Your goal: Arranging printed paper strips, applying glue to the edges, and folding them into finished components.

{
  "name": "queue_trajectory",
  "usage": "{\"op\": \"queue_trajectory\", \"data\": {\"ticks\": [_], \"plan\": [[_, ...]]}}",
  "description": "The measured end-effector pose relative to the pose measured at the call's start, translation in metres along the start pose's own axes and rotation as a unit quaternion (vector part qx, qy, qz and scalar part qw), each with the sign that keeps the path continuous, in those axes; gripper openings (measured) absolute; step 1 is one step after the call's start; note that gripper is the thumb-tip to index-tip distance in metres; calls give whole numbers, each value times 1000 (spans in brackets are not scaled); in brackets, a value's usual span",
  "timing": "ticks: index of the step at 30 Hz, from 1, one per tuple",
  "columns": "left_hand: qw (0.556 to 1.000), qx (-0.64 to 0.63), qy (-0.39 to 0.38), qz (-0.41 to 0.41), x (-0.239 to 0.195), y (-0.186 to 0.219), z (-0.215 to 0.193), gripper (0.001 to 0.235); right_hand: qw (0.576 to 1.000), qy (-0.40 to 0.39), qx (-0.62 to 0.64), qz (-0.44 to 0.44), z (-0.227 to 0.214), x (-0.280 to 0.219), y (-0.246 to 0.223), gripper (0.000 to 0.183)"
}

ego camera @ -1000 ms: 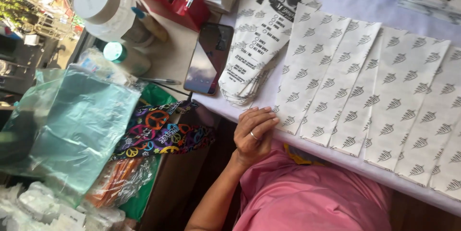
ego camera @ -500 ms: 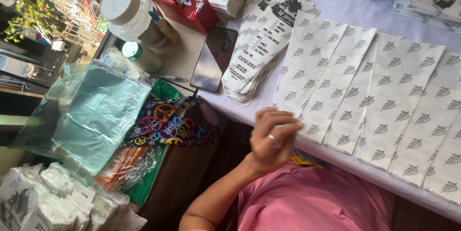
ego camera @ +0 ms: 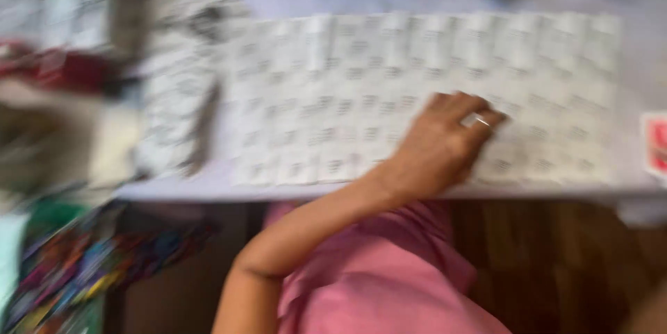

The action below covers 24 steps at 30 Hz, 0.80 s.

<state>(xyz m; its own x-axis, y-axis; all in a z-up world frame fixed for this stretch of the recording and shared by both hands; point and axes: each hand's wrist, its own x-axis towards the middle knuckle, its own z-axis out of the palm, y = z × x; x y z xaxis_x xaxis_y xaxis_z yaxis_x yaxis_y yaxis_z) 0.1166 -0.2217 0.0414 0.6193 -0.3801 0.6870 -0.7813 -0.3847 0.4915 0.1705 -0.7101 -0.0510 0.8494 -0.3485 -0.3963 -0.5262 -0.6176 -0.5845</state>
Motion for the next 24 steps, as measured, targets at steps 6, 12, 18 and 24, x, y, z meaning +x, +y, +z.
{"op": "queue_trajectory", "data": {"ticks": [6, 12, 18, 24], "plan": [[996, 23, -85, -3, 37, 16, 70, 18, 920, 161, 327, -146, -36, -144, 11, 35], [993, 4, -121, 12, 37, 27, 162, 16, 808, 186, 507, -237, 7, -223, -33, 31], [978, 93, -183, 28, 25, 26, 203, 18, 739, 345, 506, -280, 38, -225, -23, 37], [988, 56, -142, 1, 23, 24, 201, 11, 740, 393, 469, -281, 58, -223, -27, 36]]}}
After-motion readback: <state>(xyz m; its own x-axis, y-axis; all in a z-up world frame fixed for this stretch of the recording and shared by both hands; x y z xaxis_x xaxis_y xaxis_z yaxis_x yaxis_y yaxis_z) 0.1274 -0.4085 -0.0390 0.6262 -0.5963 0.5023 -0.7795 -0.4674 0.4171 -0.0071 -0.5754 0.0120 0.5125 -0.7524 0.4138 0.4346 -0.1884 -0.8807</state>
